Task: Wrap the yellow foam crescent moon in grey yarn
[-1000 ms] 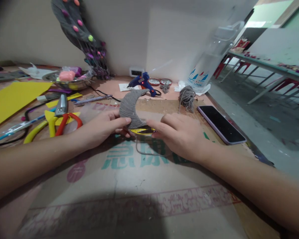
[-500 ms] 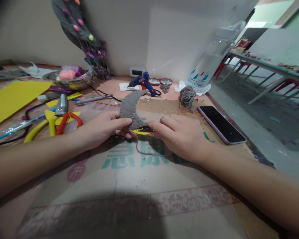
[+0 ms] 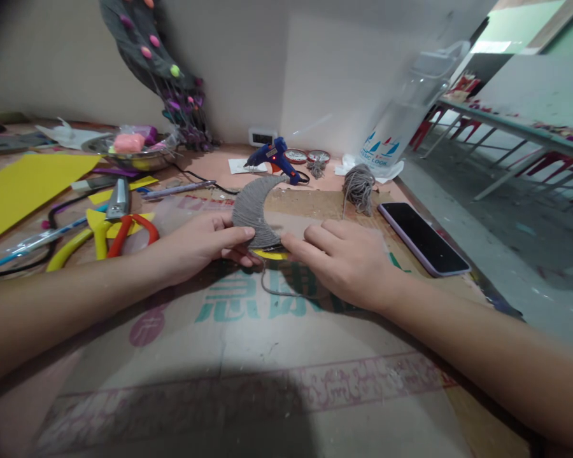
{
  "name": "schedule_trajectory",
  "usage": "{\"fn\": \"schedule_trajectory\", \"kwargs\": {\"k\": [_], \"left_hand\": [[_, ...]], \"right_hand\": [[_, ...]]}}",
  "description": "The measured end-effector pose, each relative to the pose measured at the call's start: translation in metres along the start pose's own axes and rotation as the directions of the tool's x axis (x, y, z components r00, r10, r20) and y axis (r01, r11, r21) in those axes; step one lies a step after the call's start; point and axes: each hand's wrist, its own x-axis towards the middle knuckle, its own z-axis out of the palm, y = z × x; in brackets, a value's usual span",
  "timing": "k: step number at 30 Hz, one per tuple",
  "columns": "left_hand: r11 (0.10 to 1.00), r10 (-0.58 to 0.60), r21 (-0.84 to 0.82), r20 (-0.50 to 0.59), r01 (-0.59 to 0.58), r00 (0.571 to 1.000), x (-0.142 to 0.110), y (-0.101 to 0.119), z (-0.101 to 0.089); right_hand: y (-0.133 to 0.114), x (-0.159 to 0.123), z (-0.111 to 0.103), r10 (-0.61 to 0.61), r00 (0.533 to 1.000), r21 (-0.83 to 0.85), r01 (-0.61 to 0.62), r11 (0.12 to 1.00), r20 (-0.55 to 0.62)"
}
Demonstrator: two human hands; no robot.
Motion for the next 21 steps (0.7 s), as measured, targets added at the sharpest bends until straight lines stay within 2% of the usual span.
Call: {"fn": "schedule_trajectory", "kwargs": {"k": [6,14,21], "left_hand": [[1.0,0.007,0.012,0.022,-0.007,1.0,0.0006,-0.0005,-0.0013],[1.0,0.007,-0.002,-0.007,-0.007,1.0,0.001,0.0009,0.0003],[1.0,-0.012,-0.012,-0.063,0.011,0.998,-0.0004,0.0031,0.0026]], "right_hand": [[0.0008,0.0019,-0.0018,-0.011,1.0,0.055,0.012,0.998,-0.008],[0.0002,0.0,0.0027,0.052,0.998,0.106,-0.048,0.993,-0.037],[0.0033,-0.0003,0.0024,0.024,0.999,0.056,-0.022,0.998,-0.039]]}}
